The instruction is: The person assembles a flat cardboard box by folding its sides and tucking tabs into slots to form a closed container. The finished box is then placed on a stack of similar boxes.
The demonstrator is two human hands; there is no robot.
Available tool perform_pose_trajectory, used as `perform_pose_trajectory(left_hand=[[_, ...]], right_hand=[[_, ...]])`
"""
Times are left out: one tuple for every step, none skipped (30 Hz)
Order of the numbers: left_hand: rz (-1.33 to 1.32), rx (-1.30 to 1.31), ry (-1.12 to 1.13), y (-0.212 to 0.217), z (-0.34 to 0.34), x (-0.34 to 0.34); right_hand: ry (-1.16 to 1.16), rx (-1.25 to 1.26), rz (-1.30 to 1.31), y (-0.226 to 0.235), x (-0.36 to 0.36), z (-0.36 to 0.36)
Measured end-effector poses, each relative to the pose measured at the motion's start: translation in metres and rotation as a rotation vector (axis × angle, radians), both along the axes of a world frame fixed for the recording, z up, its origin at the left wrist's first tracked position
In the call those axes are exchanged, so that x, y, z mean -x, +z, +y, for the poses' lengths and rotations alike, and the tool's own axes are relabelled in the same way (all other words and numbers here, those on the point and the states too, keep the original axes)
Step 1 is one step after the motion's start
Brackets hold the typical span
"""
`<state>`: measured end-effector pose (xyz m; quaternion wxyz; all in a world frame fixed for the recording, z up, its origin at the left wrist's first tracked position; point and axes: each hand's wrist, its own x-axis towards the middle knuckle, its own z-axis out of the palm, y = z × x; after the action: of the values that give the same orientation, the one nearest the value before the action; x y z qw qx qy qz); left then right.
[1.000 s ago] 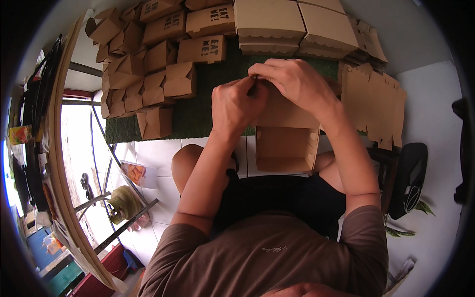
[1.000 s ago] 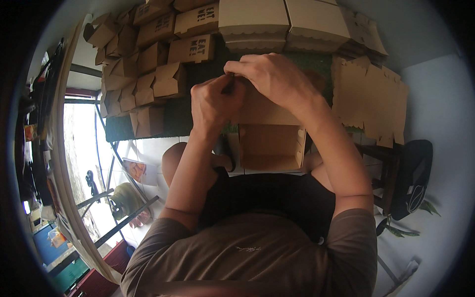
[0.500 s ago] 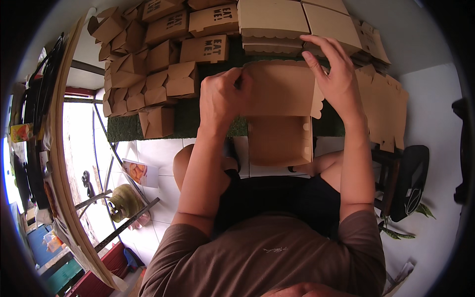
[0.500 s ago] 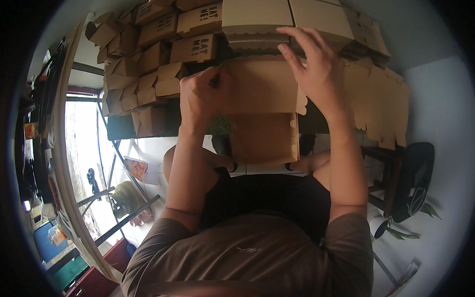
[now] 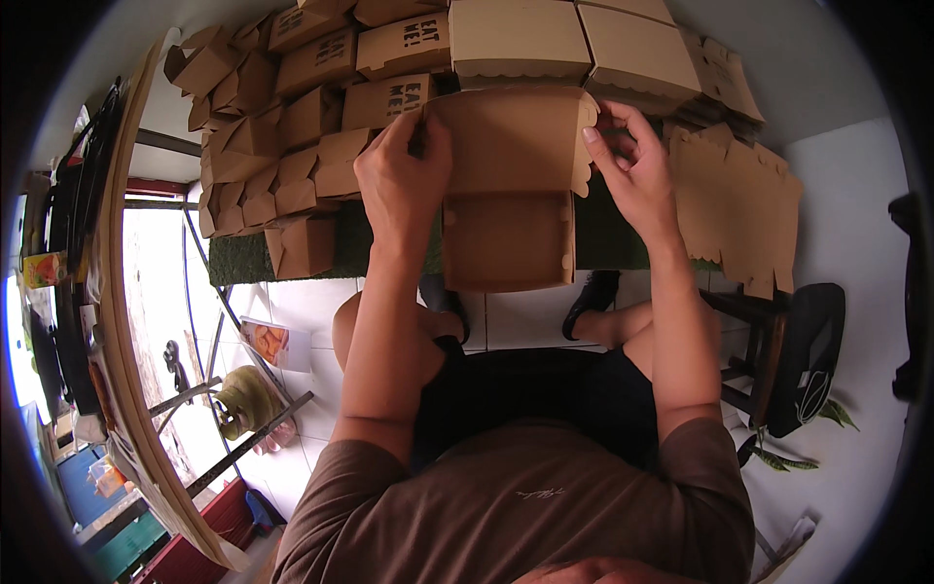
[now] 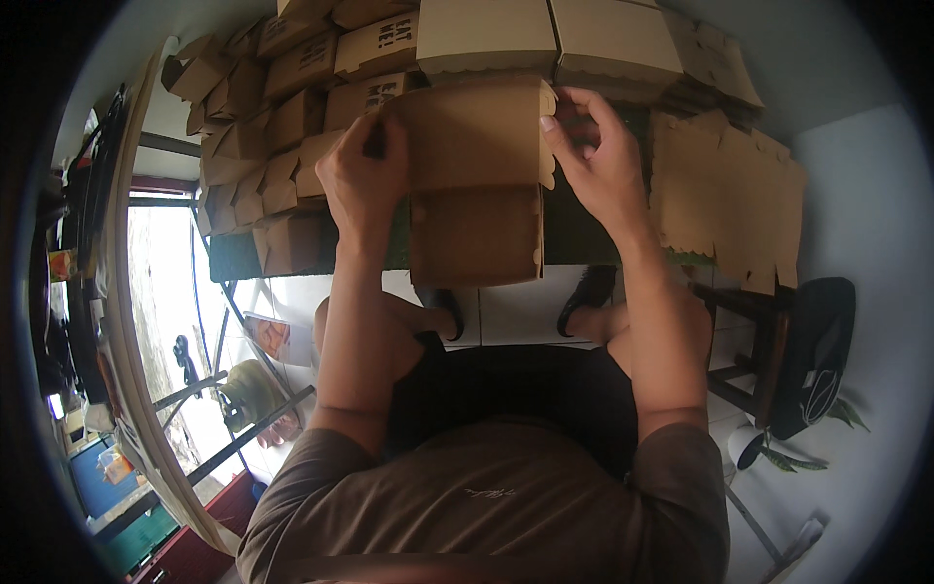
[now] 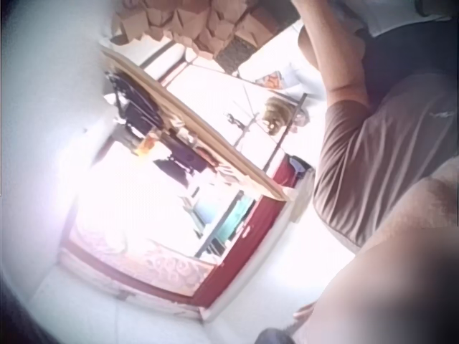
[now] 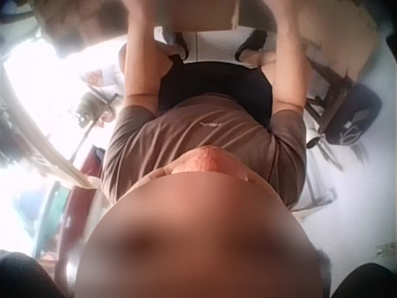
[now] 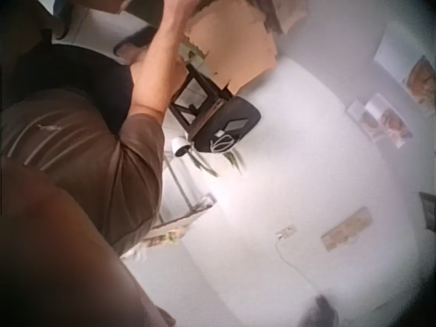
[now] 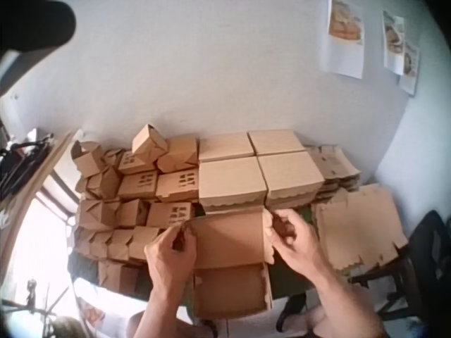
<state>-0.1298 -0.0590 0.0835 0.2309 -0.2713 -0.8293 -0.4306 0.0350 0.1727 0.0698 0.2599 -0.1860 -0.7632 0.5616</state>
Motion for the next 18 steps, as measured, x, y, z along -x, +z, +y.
perform_pose_trajectory(left_hand=[[0.014, -0.013, -0.025, -0.001, 0.001, -0.001], [0.019, -0.007, -0.027, -0.001, 0.002, 0.0], [0.041, -0.012, -0.034, 0.0, 0.003, 0.0], [0.035, -0.007, -0.033, 0.001, 0.004, 0.001], [0.135, -0.063, 0.002, 0.002, 0.007, 0.001], [0.206, -0.11, 0.045, 0.003, 0.012, -0.001], [0.243, -0.161, 0.078, 0.004, 0.016, -0.005], [0.271, -0.15, 0.036, 0.006, 0.021, -0.009], [0.265, -0.143, -0.015, 0.007, 0.022, -0.017], [0.271, -0.135, -0.072, 0.008, 0.024, -0.027], [0.028, -0.176, -0.168, 0.008, 0.029, -0.043], [-0.177, -0.202, -0.237, 0.008, 0.035, -0.054], [-0.408, -0.22, -0.297, 0.009, 0.041, -0.062], [-0.521, -0.303, -0.347, 0.011, 0.047, -0.068], [-0.654, -0.375, -0.388, 0.013, 0.052, -0.074], [-0.729, -0.435, -0.41, 0.016, 0.058, -0.076], [-0.752, -0.466, -0.432, 0.019, 0.061, -0.077], [-0.805, -0.471, -0.436, 0.022, 0.063, -0.078]], right_hand=[[-0.024, -0.004, 0.0, -0.001, 0.002, -0.001], [-0.029, -0.007, 0.031, -0.003, 0.006, -0.002], [-0.044, 0.008, 0.042, -0.004, 0.008, -0.003], [-0.05, -0.022, 0.049, -0.004, 0.008, -0.003], [-0.068, -0.035, 0.035, -0.004, 0.007, -0.005], [-0.083, -0.044, 0.027, -0.003, 0.006, -0.007], [-0.098, -0.1, 0.036, -0.003, 0.005, -0.01], [-0.111, -0.152, 0.053, -0.003, 0.004, -0.014], [-0.124, -0.204, 0.071, -0.003, 0.004, -0.018], [-0.166, -0.259, 0.113, -0.003, 0.007, -0.023], [-0.189, -0.327, 0.152, -0.003, 0.007, -0.027], [-0.216, -0.375, 0.174, -0.002, 0.006, -0.031], [-0.238, -0.414, 0.198, -0.002, 0.005, -0.036], [-0.257, -0.461, 0.204, -0.001, 0.005, -0.039], [-0.263, -0.496, 0.207, 0.0, 0.004, -0.042], [-0.266, -0.521, 0.212, 0.001, 0.002, -0.044], [-0.27, -0.547, 0.218, 0.001, 0.0, -0.046], [-0.269, -0.566, 0.228, 0.001, -0.001, -0.048]])
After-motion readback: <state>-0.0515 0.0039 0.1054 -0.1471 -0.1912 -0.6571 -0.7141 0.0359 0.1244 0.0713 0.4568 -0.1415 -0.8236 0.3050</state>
